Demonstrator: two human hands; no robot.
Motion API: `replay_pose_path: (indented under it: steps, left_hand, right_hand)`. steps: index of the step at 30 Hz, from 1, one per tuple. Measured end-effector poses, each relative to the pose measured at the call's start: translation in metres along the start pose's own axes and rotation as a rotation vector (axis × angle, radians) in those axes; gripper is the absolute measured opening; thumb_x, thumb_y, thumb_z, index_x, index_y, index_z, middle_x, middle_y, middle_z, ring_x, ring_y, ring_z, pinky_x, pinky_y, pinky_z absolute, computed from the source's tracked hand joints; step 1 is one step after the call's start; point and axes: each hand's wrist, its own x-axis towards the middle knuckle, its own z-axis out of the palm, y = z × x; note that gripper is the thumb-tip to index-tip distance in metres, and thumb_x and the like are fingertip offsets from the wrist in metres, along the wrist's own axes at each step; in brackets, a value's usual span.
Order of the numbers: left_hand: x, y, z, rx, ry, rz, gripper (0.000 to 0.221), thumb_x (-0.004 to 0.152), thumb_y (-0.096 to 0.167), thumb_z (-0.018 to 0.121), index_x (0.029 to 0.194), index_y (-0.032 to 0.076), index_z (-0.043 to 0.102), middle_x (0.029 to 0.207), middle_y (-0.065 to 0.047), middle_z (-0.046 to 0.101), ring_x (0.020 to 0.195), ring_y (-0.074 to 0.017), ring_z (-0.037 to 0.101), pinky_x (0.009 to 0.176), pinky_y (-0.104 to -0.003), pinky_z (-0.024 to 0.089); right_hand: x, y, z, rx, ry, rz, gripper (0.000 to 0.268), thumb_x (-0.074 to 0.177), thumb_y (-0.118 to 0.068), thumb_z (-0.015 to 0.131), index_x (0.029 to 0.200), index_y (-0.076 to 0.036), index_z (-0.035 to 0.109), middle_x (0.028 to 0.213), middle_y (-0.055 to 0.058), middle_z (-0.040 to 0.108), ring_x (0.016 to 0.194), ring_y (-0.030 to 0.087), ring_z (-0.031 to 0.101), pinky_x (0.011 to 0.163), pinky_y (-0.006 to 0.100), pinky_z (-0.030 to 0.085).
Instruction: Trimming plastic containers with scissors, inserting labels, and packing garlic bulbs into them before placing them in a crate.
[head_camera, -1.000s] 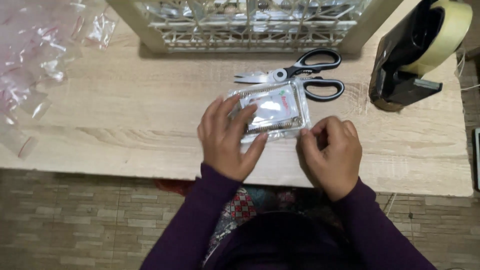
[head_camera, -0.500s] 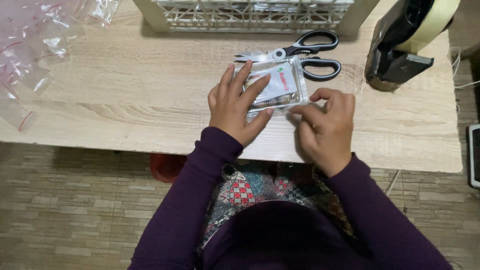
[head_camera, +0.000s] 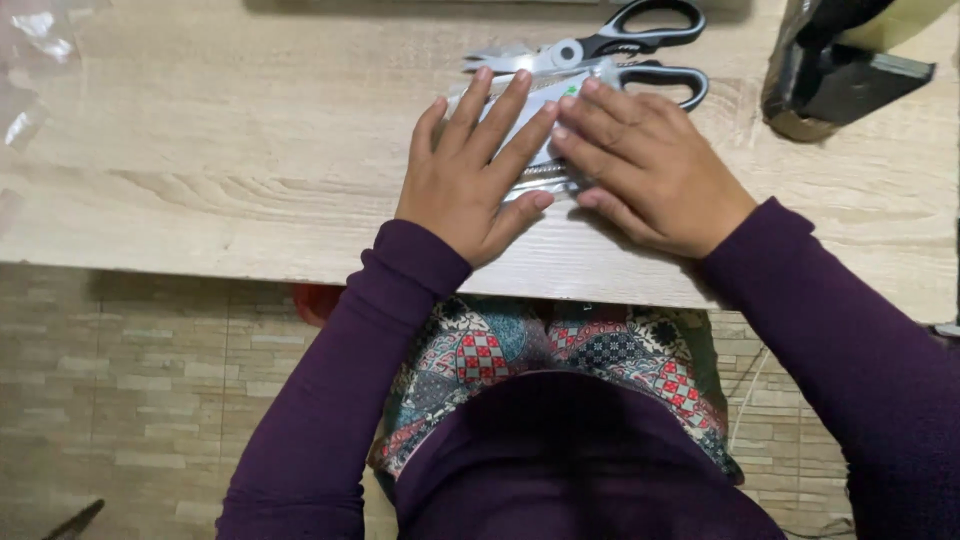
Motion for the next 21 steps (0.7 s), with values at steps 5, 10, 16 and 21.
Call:
replay_pose_path:
  steps: [5,10,16,21]
  left_hand:
    - [0.001,-0.001,-0.001,0.012,-0.002,0.040,0.065,0.110,0.064,0.046,0.161,0.024,0.040,0.167,-0.005,0.032,0.156,-0.0307,0.026,0.121,-0.057,0.036]
    - [0.001,-0.004,0.000,0.004,0.001,0.059,0.067,0.110,0.067,0.048,0.160,0.024,0.041,0.166,-0.005,0.033,0.155,-0.0318,0.028,0.120,-0.056,0.038]
    - [0.000,-0.006,0.000,-0.004,-0.017,0.060,0.068,0.110,0.068,0.051,0.161,0.024,0.040,0.167,-0.004,0.031,0.156,-0.0314,0.026,0.122,-0.055,0.037]
    - [-0.001,-0.005,0.000,-0.005,0.010,0.063,0.067,0.110,0.069,0.046,0.160,0.024,0.042,0.166,-0.004,0.032,0.155,-0.0304,0.027,0.119,-0.055,0.039]
  right_hand:
    - [0.002,0.001,-0.003,-0.057,0.004,-0.006,0.046,0.111,-0.025,0.063,0.150,-0.004,0.055,0.158,0.020,0.052,0.149,0.041,0.046,0.114,0.055,0.043]
    - [0.006,0.000,-0.007,-0.115,0.021,-0.029,0.045,0.110,-0.029,0.067,0.147,-0.004,0.059,0.153,0.019,0.058,0.144,0.040,0.053,0.109,0.053,0.048]
    - [0.006,0.000,-0.008,-0.134,0.005,-0.037,0.047,0.109,-0.028,0.071,0.147,-0.004,0.059,0.154,0.018,0.057,0.145,0.040,0.054,0.110,0.053,0.049]
    - [0.007,-0.002,-0.012,-0.157,0.012,-0.041,0.045,0.108,-0.030,0.072,0.145,-0.006,0.061,0.152,0.019,0.059,0.143,0.040,0.055,0.109,0.053,0.051]
